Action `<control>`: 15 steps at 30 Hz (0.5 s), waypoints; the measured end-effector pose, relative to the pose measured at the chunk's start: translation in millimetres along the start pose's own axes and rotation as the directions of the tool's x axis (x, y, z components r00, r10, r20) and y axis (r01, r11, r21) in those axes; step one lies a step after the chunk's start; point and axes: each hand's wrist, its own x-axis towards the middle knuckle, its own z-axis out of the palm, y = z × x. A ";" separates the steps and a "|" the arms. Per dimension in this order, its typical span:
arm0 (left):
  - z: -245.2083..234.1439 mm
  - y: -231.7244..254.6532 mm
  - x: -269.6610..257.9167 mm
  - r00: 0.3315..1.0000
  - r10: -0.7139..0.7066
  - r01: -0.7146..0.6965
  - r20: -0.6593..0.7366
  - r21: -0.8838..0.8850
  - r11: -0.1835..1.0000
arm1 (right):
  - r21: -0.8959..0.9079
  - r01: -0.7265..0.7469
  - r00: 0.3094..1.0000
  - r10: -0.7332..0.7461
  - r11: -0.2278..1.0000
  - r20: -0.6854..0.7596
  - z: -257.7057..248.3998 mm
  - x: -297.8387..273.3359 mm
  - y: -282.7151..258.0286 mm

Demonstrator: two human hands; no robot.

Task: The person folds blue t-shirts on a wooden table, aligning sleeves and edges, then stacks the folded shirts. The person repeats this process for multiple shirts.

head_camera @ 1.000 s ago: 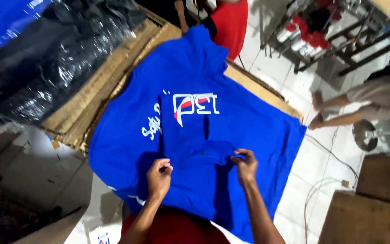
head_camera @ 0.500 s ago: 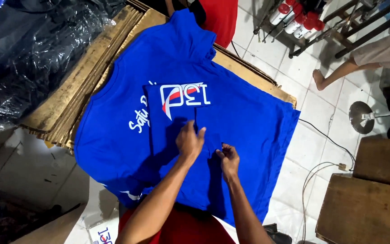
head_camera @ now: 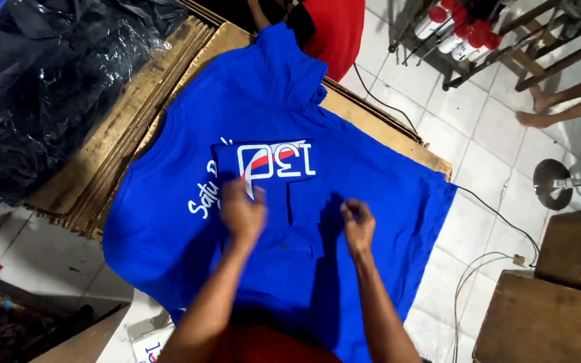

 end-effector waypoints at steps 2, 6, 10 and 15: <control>7.4 -39.2 46.9 0.998 -0.054 0.053 -0.016 -0.031 0.998 | -0.009 0.037 0.998 -0.037 0.999 0.046 22.1 46.6 -29.7; 47.6 -86.5 109.4 0.838 -0.403 0.459 0.369 -0.077 0.885 | 0.166 -0.073 0.976 0.036 0.983 0.215 95.8 128.5 -64.7; 87.5 -110.1 122.2 0.762 -0.507 0.586 0.403 -0.096 0.804 | 0.158 -0.172 0.938 0.113 0.972 0.327 103.9 136.6 -116.0; 78.9 -83.8 109.8 0.781 -0.540 0.622 0.314 -0.314 0.717 | 0.222 -0.237 0.949 0.177 0.946 0.262 112.1 133.0 -120.2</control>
